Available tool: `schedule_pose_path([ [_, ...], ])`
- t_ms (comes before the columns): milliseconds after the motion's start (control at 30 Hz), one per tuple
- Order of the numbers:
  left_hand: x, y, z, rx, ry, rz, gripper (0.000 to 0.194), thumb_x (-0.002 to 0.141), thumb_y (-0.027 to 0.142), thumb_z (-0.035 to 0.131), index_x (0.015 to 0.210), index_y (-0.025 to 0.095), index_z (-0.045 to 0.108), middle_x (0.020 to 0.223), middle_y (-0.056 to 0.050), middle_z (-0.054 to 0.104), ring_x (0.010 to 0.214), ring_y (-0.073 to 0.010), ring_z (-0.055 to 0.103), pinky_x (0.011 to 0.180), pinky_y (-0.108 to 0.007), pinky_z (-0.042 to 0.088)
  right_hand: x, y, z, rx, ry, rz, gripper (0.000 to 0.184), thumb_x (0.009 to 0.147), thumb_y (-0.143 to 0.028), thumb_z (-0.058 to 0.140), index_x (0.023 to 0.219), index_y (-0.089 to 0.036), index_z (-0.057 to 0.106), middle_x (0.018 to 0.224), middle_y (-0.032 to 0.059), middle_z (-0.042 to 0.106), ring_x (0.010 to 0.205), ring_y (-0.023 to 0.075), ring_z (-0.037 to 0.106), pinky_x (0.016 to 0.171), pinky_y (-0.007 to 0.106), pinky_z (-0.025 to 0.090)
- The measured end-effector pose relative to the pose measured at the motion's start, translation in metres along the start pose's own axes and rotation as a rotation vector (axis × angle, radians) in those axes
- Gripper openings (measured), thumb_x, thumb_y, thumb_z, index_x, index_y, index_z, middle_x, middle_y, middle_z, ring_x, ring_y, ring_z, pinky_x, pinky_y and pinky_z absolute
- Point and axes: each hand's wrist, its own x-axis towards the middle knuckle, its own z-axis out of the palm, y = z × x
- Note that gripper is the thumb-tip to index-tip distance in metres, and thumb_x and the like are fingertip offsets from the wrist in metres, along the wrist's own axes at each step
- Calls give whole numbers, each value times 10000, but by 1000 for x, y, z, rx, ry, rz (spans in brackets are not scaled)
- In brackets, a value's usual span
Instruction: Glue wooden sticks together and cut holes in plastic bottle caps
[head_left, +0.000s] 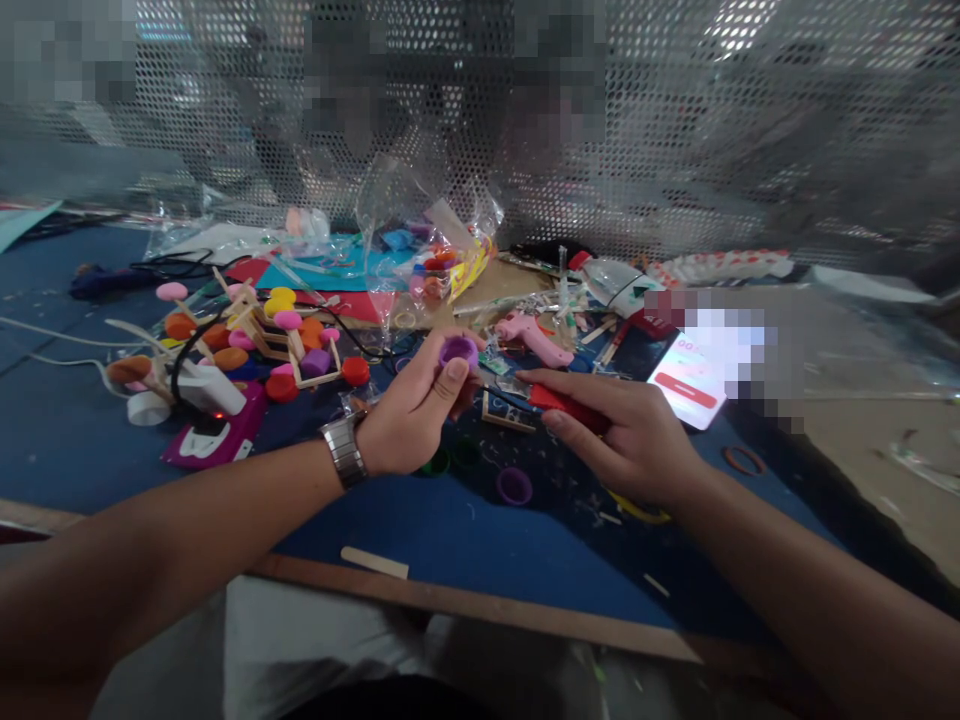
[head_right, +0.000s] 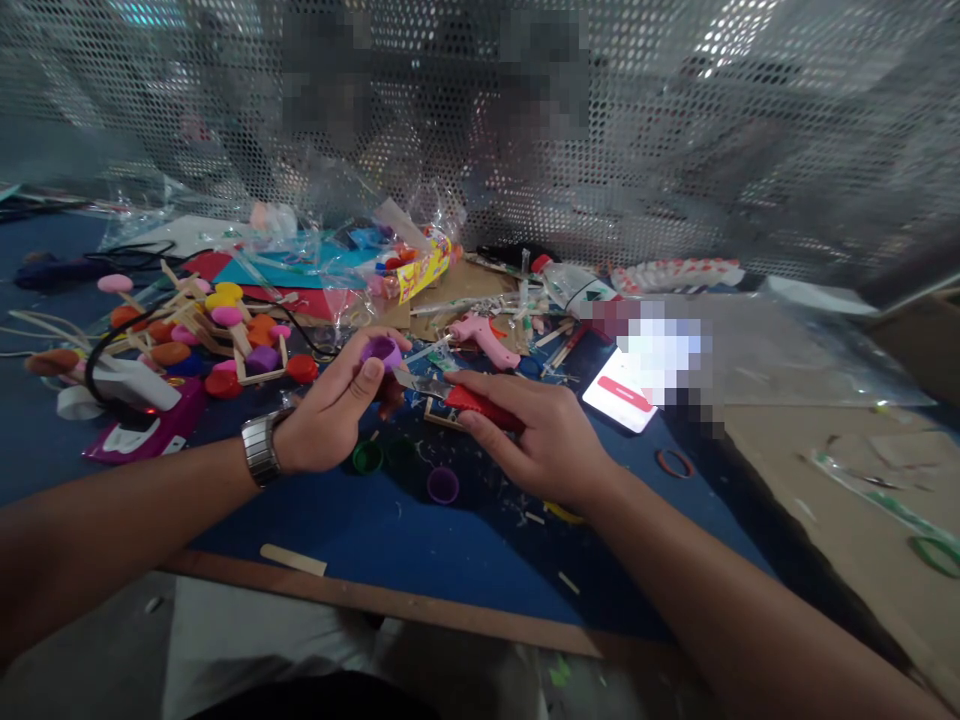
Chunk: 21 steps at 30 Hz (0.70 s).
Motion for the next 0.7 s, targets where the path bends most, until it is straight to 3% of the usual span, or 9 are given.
schedule_pose_path([
  [267,1,-1,-1,22,25,25,365,1047,514,404,1155,182,509,758,-1,521,634,-130,509,578,-271,458,1,-2,1,-9,8,-5,342,978,-293,548,1275,-189,681,1107,106,804,878,250,787,756,335,613],
  [500,2,-5,-2,47,31,21,393,1019,569,446,1027,185,529,746,9,494,618,-109,474,562,-253,433,1,0,0,14,14,20,348,992,-295,524,1279,-169,676,1108,113,802,847,244,781,704,328,603],
  [700,1,-6,-1,19,15,3,438,984,621,480,1078,194,507,730,19,498,599,-110,474,533,-251,420,-1,-1,0,62,-16,55,362,996,-313,511,1305,-207,668,1104,97,800,829,240,771,715,337,598],
])
